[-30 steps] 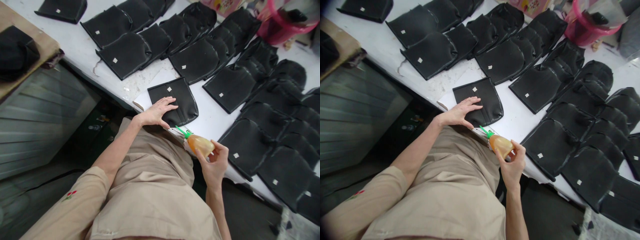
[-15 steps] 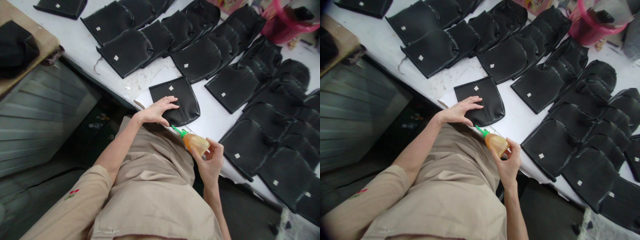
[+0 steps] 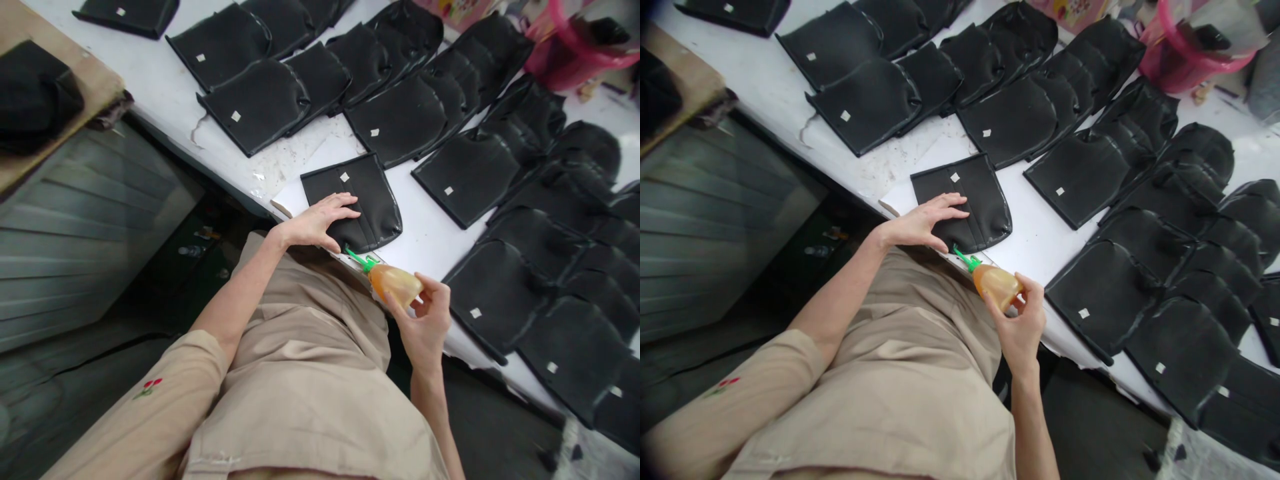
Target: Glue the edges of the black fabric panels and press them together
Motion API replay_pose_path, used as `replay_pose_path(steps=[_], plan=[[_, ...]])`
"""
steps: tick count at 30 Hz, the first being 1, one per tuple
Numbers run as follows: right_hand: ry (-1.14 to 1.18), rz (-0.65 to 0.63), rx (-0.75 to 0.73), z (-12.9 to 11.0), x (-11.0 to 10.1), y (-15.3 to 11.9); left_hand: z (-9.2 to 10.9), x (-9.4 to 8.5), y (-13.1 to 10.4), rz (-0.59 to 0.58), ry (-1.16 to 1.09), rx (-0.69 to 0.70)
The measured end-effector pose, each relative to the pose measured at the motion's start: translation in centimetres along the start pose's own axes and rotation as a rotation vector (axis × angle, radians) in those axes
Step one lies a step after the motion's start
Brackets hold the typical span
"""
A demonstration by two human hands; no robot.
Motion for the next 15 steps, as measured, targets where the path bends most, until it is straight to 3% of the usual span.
replay_pose_path(steps=[4, 7, 10, 15], plan=[[0.091, -0.029, 0.091, 0.8, -0.5, 0.0, 0.0, 0.0, 0.0, 0.002, 0.008, -0.004], [0.177, 0.024, 0.15, 1.6, -1.2, 0.2, 0.2, -0.1, 0.0, -0.005, 0.015, -0.008], [0.165, 0.109, 0.12, 1.7, -2.2, 0.4, 0.2, -0.1, 0.0, -0.008, 0.017, -0.012], [0.081, 0.122, 0.066, 1.2, -2.4, 0.3, 0.1, -0.1, 0.0, -0.001, 0.014, -0.009]])
Point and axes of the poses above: each hand's wrist, its own y-axis towards the middle knuckle, its own x-axis out of the palm, z = x × y, the point moved 7 cm from there along y, towards the middle knuckle
